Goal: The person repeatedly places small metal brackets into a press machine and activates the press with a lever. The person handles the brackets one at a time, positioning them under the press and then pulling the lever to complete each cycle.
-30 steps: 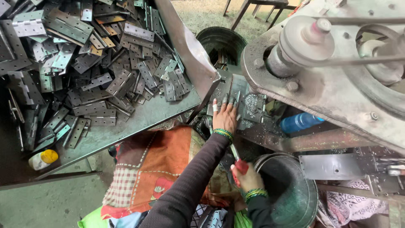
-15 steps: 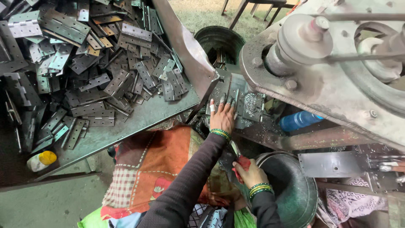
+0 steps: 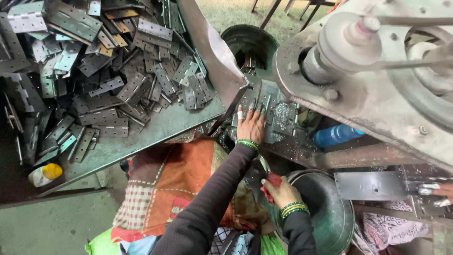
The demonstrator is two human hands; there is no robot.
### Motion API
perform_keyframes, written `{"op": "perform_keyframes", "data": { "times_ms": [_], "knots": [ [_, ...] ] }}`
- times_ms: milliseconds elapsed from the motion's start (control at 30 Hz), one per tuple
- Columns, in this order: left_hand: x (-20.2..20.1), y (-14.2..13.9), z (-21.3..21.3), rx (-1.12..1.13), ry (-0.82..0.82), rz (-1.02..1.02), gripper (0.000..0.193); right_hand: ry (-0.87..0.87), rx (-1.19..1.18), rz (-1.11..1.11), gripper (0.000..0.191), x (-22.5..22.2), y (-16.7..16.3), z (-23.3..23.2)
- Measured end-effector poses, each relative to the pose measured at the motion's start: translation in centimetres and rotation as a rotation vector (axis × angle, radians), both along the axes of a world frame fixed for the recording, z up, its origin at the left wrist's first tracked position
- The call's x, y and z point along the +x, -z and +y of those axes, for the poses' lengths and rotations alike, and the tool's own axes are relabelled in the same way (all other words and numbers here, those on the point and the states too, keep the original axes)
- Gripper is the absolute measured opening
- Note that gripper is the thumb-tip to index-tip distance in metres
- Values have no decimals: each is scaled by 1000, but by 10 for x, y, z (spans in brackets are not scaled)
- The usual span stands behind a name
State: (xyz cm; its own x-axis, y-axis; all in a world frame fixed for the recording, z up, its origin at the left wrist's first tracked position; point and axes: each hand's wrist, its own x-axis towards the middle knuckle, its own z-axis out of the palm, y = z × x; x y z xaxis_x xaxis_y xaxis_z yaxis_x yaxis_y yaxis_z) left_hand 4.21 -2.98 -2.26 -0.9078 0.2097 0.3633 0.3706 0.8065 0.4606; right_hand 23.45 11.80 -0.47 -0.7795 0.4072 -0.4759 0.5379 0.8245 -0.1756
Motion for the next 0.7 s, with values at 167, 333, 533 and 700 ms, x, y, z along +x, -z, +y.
{"op": "perform_keyframes", "data": {
  "times_ms": [167,333,533,700],
  "knots": [
    [-13,-3,9,-11,-52,47,40,197,-332,223,63,14,15,-21],
    [-6,0,6,49,-38,5,41,60,-168,367,61,28,72,-26],
    [-8,1,-3,10,-24,52,41,88,-173,173,69,9,30,-4],
    [-9,1,5,27,-41,54,42,66,-95,71,69,3,11,3]
  ]
}}
